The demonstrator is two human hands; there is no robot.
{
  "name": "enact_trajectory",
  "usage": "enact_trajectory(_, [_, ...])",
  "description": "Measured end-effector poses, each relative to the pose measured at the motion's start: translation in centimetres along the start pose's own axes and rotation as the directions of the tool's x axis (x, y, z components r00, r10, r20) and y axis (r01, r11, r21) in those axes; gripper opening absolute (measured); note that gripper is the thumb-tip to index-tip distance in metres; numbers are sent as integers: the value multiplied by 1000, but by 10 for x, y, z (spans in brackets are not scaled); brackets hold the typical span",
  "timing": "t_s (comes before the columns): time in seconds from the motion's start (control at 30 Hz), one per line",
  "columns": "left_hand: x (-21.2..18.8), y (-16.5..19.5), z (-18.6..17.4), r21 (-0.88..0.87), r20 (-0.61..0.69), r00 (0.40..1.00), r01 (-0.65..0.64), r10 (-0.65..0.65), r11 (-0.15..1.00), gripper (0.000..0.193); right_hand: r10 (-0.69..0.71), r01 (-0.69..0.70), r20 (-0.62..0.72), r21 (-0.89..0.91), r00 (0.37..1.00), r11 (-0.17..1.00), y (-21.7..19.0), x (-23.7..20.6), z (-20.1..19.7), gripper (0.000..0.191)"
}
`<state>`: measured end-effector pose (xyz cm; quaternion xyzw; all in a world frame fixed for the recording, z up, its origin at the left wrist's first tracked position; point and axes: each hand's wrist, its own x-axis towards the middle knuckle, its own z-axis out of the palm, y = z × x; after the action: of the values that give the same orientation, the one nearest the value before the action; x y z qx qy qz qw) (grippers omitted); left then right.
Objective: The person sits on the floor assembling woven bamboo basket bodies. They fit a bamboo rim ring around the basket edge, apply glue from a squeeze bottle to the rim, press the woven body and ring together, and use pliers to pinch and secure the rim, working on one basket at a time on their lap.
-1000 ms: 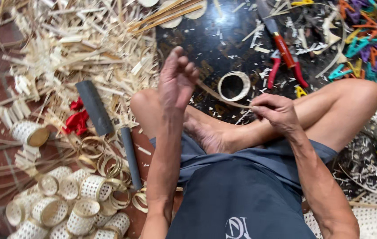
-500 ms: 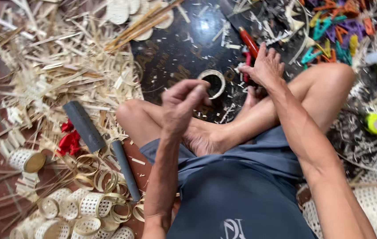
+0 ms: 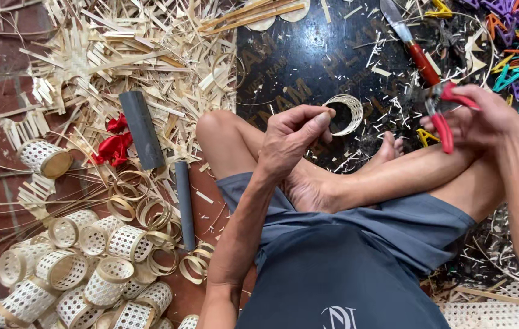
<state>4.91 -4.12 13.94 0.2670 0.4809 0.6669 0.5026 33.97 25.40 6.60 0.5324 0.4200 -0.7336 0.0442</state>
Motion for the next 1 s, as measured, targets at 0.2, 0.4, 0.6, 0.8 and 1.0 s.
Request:
enact_trajectory(0.2, [4, -2, -2, 55, -14, 1000, -17, 17, 998, 22, -473, 411, 165, 306, 865, 859, 58, -92, 39, 35])
enact_trajectory(0.4, [4, -2, 19, 96, 7, 999, -34, 33, 995, 20, -750, 740, 198, -446, 631, 504, 49, -129, 116, 45])
enact_trajectory(0.6, [0, 5, 29, 378, -21, 986, -146, 166, 914, 17, -822, 605, 315, -795, 475, 45, 1, -156, 170, 66])
enact_trajectory(0.8, [2, 2, 28, 498, -12, 962, -229, 271, 836, 15, -854, 585, 354, -807, 380, -74, -3, -157, 178, 64])
enact_trajectory(1.0, [3, -5, 30, 505, -37, 948, -256, 318, 824, 12, -866, 598, 340, -799, 367, -60, 2, -153, 175, 58])
